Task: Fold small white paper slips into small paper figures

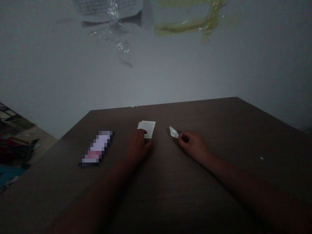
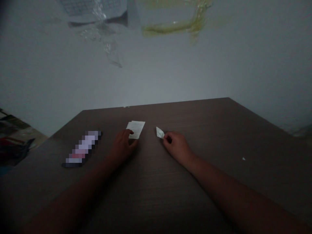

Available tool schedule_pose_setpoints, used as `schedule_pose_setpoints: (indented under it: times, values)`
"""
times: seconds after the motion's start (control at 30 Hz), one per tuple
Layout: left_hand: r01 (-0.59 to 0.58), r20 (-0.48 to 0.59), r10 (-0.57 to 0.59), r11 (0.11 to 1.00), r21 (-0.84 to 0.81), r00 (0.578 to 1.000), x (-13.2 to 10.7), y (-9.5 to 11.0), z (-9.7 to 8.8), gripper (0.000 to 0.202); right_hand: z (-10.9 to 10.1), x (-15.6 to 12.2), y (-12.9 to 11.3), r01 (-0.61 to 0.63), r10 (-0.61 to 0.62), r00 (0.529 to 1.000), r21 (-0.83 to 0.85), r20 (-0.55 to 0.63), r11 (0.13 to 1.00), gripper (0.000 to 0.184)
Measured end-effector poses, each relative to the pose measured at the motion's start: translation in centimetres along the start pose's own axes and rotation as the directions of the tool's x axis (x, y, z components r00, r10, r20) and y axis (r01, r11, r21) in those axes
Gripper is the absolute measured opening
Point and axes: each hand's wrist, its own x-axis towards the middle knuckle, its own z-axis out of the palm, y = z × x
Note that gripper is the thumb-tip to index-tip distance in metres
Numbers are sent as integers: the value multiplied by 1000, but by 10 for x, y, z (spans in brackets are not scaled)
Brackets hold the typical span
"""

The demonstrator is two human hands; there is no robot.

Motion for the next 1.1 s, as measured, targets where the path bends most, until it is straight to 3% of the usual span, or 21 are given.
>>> schedule_pose_setpoints:
  times: [0.2,0.37,0.5,0.7,0.87,1.1]
  values:
    - [78,12,-80,994,82,997,13,-9,2,29,2,11,6,-251,274,958,219,-80,943,13]
    - [114,41,-122,980,164,992,15,-5,2,38,10,17,11,-307,345,935,309,-79,900,15]
    - [119,73,-136,971,208,988,14,-1,-4,40,13,17,15,-252,288,956,343,-57,905,10]
    - [69,129,-105,965,253,986,11,6,-11,41,12,10,18,-185,184,982,336,36,923,27]
    - [-15,211,-40,967,253,977,1,8,-19,46,13,1,18,-111,109,994,282,22,953,33]
    - [-149,312,128,988,44,941,-14,7,-20,38,6,-13,7,87,-100,993,173,68,981,31]
